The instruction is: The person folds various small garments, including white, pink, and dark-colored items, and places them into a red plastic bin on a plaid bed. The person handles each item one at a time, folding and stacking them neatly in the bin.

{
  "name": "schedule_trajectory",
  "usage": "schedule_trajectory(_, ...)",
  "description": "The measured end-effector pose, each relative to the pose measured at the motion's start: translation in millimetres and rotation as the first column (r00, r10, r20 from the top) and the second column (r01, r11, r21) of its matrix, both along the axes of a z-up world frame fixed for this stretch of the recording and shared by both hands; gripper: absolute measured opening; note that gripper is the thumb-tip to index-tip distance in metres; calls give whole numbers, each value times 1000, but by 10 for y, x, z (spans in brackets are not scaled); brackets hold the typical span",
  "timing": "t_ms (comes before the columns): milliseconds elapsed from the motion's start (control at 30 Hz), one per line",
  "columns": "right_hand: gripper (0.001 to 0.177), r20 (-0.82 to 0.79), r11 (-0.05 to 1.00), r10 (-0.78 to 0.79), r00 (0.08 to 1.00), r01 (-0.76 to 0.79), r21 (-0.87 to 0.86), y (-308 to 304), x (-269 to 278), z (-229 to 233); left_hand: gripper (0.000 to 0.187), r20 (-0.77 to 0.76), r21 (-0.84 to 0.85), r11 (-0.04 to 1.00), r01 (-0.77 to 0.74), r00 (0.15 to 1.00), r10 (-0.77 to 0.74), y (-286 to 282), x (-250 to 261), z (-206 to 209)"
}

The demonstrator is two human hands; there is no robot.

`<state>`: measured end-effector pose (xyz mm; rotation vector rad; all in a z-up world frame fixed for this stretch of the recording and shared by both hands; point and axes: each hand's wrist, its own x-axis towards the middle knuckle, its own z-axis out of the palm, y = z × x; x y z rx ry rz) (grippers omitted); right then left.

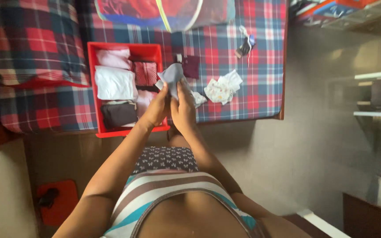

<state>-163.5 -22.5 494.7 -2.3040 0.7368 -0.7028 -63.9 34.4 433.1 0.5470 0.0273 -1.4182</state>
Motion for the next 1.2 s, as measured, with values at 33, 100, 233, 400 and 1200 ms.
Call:
schedule_trajectory(33, 46, 8, 1000, 15, 1000, -14, -25, 42, 5, 24, 63, 11, 2, 1000, -17, 1000, 17, 58, 52, 70)
schedule_trajectory(100, 44, 29, 978, 50, 998, -55, 202, 54, -5, 37, 60, 21, 20, 998, -57, 998, 56, 215, 142, 224)
schedule_trajectory(233, 32, 67, 670, -11, 998, -42, 742, -127, 62, -72, 57, -39, -47, 988, -146, 989, 144, 479, 310, 466)
schedule_trajectory(400, 40, 243, 579, 154, 958, -287, 763, -92, 108, 209, 55, -42, 41, 980, -193, 980, 195, 783, 436, 663)
schedule_trajectory(1200, 30, 605, 196, -227, 763, -572, 796, -567, -351, 701, 46, 531, 65, 994, 83, 841, -105, 369, 457, 1564)
